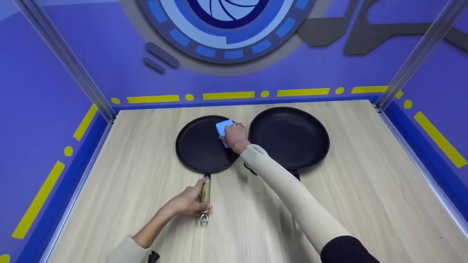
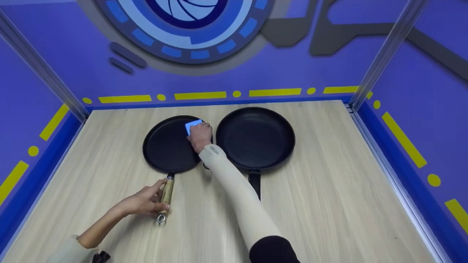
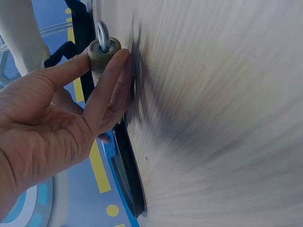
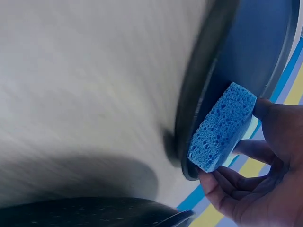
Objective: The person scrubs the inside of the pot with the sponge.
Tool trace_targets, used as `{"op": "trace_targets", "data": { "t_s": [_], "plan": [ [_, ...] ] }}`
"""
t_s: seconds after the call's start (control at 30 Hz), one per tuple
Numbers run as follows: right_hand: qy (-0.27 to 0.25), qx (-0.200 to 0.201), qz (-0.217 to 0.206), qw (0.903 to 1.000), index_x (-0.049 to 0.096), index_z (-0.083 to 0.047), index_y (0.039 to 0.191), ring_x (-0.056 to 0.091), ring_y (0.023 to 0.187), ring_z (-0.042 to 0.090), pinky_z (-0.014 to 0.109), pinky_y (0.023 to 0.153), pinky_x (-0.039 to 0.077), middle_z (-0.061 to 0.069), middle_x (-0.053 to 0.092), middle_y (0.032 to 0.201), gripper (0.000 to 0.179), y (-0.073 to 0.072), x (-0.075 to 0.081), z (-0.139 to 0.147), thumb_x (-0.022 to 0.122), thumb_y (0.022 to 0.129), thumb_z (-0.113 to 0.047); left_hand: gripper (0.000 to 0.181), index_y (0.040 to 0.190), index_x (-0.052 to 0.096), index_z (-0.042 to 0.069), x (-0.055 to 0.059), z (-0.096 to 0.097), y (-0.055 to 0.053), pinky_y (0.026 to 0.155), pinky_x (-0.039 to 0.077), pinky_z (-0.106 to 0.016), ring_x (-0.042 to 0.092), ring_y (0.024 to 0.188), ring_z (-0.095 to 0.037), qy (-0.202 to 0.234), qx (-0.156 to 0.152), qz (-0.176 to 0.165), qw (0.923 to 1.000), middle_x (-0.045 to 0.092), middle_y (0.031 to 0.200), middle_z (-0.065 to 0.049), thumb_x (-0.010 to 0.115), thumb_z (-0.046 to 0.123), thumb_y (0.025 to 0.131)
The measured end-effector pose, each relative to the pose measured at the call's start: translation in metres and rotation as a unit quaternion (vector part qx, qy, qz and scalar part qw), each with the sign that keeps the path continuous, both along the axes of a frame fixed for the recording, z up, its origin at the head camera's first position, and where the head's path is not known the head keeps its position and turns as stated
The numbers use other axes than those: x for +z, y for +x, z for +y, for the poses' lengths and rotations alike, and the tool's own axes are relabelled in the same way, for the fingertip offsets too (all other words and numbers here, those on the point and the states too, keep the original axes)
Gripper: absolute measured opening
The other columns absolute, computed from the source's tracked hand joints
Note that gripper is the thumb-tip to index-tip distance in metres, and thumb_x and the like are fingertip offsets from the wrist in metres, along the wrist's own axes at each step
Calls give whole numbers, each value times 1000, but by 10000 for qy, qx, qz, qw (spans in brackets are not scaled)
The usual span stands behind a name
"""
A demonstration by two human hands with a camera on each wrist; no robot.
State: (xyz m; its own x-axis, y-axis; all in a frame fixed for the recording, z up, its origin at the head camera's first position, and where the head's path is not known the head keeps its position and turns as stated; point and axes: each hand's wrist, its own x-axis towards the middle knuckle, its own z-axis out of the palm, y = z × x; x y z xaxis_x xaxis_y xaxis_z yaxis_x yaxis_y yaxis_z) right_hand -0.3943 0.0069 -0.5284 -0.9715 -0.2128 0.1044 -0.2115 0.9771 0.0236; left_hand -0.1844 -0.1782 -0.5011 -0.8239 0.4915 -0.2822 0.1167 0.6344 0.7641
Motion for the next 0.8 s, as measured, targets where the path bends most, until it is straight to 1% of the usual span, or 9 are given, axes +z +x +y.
{"op": "trace_targets", "data": {
  "t_s": [0.07,0.1,0.23,0.37,0.57,0.7,0.8],
  "plan": [
    [-4,-26,-6,10000,77,-4,111,70,101,31,40,86,60,21,73,111,52,3,-1,2,69,94,-53,84,151,26,-9,-1,0,-1,74,49,-35,59,76,-18,-11,14,20,10000,67,90,-14,79,10,88],
    [-44,-71,-151,9999,76,-3,113,69,105,32,40,90,60,22,72,114,51,10,7,1,70,94,-49,84,151,27,-8,-1,0,-1,74,49,-35,59,76,-18,-15,34,22,10000,67,89,-13,79,10,88],
    [15,44,-170,9998,76,-2,112,69,104,34,42,89,59,23,72,114,52,21,2,3,69,94,-51,84,151,28,-7,-3,1,-1,75,50,-36,59,77,-19,-59,71,32,10000,67,89,-13,80,10,88],
    [38,200,-248,9995,76,-1,111,69,103,35,43,88,59,23,71,113,55,36,3,5,69,94,-52,82,150,31,-7,-3,1,0,75,49,-35,59,77,-18,-125,94,51,9999,67,90,-12,80,10,87],
    [-163,252,-118,9995,77,-1,103,69,98,35,45,83,62,24,72,107,54,57,9,3,71,92,-54,79,148,33,-6,-3,2,-2,73,50,-34,59,77,-18,-156,84,119,9998,66,89,-12,81,9,87],
    [-171,282,13,9995,78,-1,100,71,95,34,43,77,63,23,73,104,56,67,9,-3,71,92,-56,81,149,31,-6,-1,2,-2,72,51,-33,60,78,-19,-163,120,42,9998,66,90,-13,81,9,87],
    [-168,247,6,9996,78,1,101,71,93,33,42,75,63,22,73,103,59,73,10,-9,71,91,-57,79,148,31,-6,0,2,-1,72,50,-33,60,78,-18,-147,85,16,9999,67,90,-13,80,9,87]
  ]
}}
